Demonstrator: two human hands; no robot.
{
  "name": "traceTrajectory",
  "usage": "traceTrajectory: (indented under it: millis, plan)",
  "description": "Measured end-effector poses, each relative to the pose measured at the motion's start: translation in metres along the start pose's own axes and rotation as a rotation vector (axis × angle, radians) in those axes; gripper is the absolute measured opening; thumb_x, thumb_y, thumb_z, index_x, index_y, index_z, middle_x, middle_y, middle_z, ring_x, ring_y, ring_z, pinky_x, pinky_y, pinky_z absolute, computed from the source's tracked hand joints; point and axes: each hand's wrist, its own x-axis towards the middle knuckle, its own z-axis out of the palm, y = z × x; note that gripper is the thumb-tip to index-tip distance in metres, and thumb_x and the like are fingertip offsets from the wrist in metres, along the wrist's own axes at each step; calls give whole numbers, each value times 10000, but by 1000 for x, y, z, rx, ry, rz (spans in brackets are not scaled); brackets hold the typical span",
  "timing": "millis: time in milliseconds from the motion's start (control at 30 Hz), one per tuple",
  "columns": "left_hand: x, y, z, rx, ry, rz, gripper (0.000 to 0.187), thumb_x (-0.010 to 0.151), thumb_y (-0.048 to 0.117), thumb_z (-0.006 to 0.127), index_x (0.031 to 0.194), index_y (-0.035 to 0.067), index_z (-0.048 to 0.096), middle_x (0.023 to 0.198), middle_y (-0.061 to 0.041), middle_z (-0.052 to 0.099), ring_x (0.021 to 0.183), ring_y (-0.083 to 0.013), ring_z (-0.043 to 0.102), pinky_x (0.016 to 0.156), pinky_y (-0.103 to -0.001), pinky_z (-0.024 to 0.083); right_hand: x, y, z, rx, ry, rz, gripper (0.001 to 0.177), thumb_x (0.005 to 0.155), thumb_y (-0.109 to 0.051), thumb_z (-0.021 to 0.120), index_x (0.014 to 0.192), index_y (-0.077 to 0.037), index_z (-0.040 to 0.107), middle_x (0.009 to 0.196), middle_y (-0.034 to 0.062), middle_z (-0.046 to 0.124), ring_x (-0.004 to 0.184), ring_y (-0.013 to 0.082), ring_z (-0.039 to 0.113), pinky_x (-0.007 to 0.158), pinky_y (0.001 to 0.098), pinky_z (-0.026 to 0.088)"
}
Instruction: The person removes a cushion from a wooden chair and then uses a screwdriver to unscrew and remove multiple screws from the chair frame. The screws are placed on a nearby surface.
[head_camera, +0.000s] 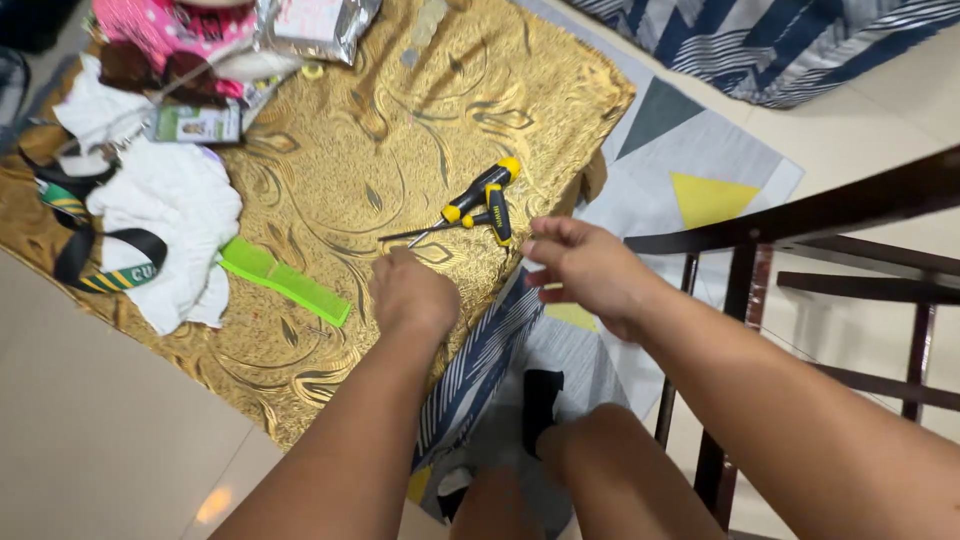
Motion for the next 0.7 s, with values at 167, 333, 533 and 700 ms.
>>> traceTrajectory:
  millis: [167,333,533,700]
  plan:
    - [19,-2,-2,-174,234,-97,349,882,233,687,1202,99,647,1249,-130,631,1143,-308,602,1000,-452,452,42,0,4,-78,46,-10,538,935,-290,633,1417,-77,524,1132,13,701,953,118,680,816,314,562]
    - [41,-6,-3,-408,22,-290,412,1001,440,662,902,48,741,851,-121,739,761,-264,694,746,-419,516,67,1,18,-137,22,5,479,923,-297,651,1355,-106,573,1085,13,699,896,129,645,769,313,541]
    - [67,-11,17,-969,-145,-447,198,964,194,717,891,10,737,835,-96,758,607,-138,610,473,-268,410,88,14,30,-167,-5,-112,306,894,-170,734,1157,-29,665,925,23,710,775,116,659,697,275,549]
    - [61,-12,16,-1257,-313,-440,212,1009,189,530,1119,75,671,968,-66,739,777,-150,704,635,-266,558,68,28,44,-308,-8,-271,212,911,-157,726,1044,-44,607,855,24,661,751,111,636,671,276,553]
